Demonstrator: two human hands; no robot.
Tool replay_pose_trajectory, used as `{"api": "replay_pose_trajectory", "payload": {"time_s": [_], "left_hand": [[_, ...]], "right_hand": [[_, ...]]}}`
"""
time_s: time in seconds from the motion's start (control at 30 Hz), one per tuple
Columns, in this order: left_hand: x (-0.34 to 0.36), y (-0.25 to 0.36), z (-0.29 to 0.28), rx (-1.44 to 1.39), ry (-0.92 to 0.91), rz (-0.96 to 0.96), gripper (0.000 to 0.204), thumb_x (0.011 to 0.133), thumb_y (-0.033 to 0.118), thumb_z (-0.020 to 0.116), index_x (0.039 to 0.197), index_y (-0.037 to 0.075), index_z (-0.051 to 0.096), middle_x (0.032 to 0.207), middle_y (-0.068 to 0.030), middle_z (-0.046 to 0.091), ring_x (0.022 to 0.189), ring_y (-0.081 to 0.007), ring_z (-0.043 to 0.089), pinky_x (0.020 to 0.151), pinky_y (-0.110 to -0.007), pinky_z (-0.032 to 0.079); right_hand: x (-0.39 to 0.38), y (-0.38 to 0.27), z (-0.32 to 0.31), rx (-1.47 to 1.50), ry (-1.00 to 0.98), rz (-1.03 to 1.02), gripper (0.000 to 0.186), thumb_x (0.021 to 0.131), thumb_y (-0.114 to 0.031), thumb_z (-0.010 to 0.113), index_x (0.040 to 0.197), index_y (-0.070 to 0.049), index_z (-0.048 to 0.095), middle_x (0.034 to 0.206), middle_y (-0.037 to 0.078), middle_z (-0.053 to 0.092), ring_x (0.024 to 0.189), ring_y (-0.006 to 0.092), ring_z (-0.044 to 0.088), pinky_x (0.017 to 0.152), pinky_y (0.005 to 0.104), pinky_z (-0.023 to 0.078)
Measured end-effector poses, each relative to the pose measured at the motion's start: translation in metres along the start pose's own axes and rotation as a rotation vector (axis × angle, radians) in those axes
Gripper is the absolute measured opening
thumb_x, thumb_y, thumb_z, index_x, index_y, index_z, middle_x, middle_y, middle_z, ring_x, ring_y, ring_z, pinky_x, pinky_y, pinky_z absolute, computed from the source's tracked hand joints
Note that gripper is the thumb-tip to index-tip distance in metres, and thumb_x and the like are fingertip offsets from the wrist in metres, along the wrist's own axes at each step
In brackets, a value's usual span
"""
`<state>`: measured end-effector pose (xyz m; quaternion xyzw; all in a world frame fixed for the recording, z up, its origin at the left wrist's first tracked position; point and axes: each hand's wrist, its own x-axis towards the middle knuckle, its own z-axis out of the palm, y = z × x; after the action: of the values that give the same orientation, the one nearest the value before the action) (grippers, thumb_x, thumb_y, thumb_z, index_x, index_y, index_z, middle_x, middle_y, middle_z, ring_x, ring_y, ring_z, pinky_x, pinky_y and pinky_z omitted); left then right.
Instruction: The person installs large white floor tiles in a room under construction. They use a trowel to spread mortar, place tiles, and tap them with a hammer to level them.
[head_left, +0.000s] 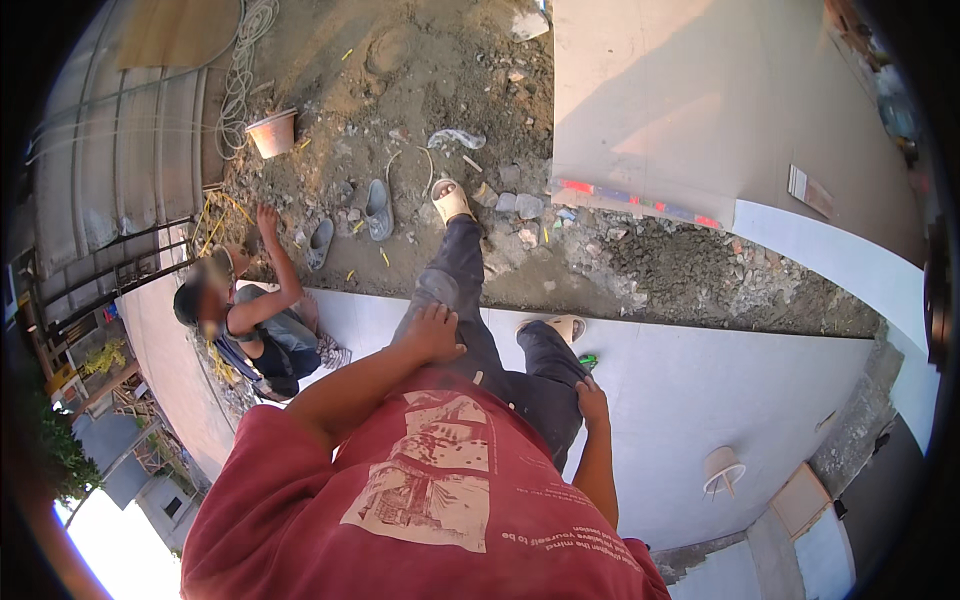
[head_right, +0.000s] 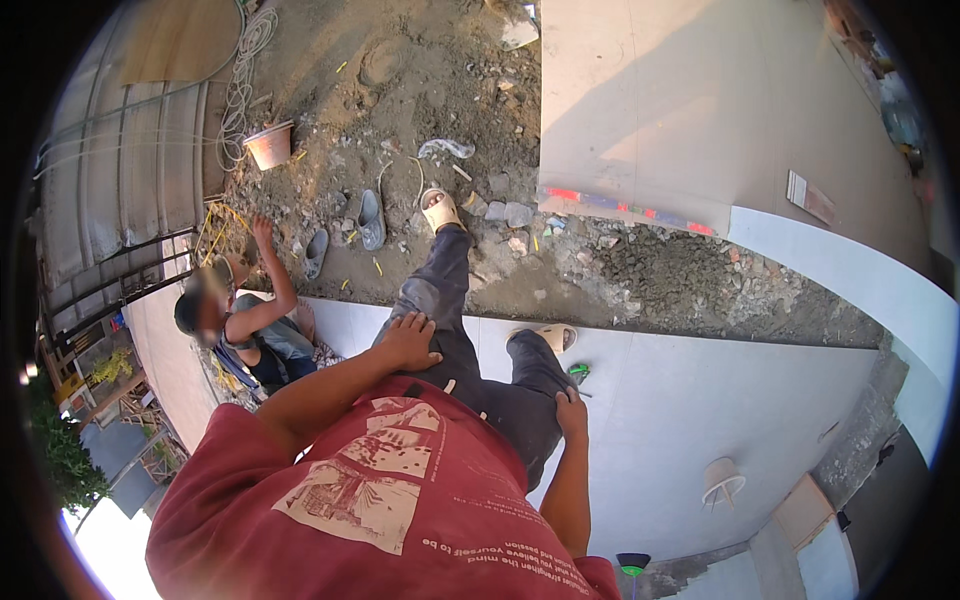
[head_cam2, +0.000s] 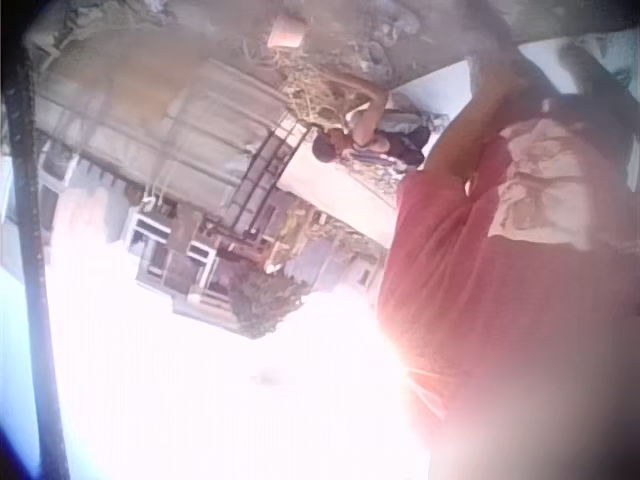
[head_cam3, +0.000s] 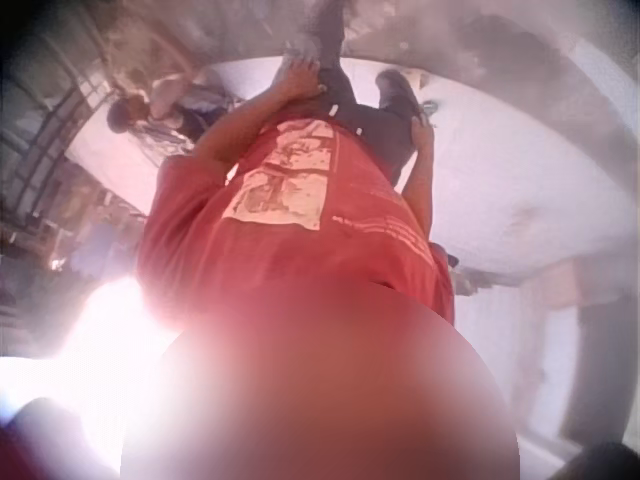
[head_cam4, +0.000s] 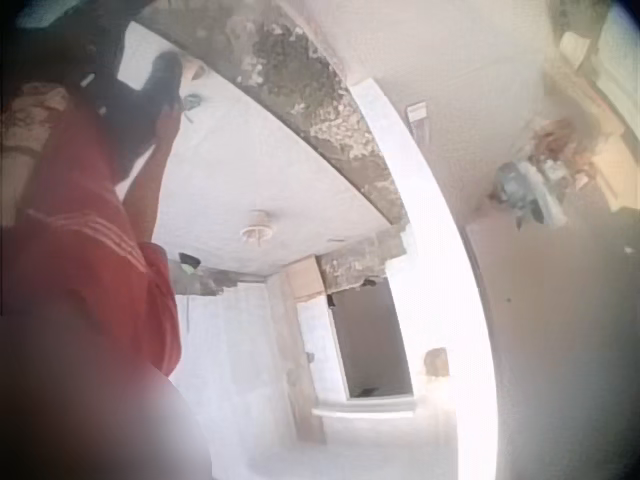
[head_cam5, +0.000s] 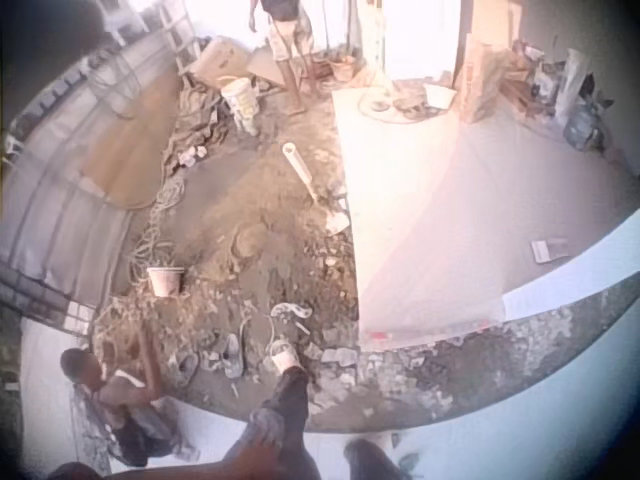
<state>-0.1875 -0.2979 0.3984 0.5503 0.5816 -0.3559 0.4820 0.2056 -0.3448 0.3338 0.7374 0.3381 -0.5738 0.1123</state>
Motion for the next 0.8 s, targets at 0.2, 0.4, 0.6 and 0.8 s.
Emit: {"api": "replay_pose_trajectory", "payload": {"time_s": [0.2,0.4,0.6,0.8], "left_hand": [[0.026,-0.121,-0.103,-0.305,0.026,0.113,0.071,0.086,0.051,0.057,0.134,-0.001,0.050,0.132,-0.0254,0.055,0.125,-0.0383,0.053,0.102,-0.049,0.043],[0.016,-0.269,-0.144,-0.397,0.153,-0.062,0.066,0.086,0.049,0.060,0.127,-0.002,0.055,0.121,-0.0267,0.062,0.113,-0.0398,0.060,0.096,-0.048,0.047],[0.044,-0.348,-0.148,-0.486,0.137,-0.152,0.067,0.087,0.049,0.063,0.121,-0.009,0.056,0.120,-0.0295,0.061,0.111,-0.0420,0.061,0.093,-0.048,0.048],[0.100,-0.360,-0.217,-0.659,0.244,-0.036,0.079,0.072,0.058,0.072,0.110,-0.010,0.064,0.112,-0.0324,0.063,0.105,-0.0446,0.063,0.090,-0.046,0.051]], "right_hand": [[-0.020,-0.120,0.002,0.471,0.001,0.375,0.058,0.090,-0.041,0.059,0.137,-0.007,0.052,0.133,0.014,0.057,0.115,0.0328,0.056,0.096,0.0536,0.043],[0.036,-0.322,0.000,0.258,-0.019,0.005,0.046,0.091,-0.036,0.061,0.128,-0.009,0.059,0.100,0.010,0.066,0.089,0.0237,0.064,0.074,0.0405,0.052],[0.068,-0.463,0.000,0.275,-0.056,-0.141,0.039,0.092,-0.034,0.059,0.120,-0.006,0.058,0.104,0.010,0.066,0.085,0.0227,0.066,0.070,0.0393,0.052],[0.133,-0.480,0.004,0.254,-0.081,0.154,0.035,0.094,-0.028,0.054,0.119,-0.003,0.057,0.104,0.015,0.067,0.086,0.0308,0.068,0.075,0.0500,0.055]]}}
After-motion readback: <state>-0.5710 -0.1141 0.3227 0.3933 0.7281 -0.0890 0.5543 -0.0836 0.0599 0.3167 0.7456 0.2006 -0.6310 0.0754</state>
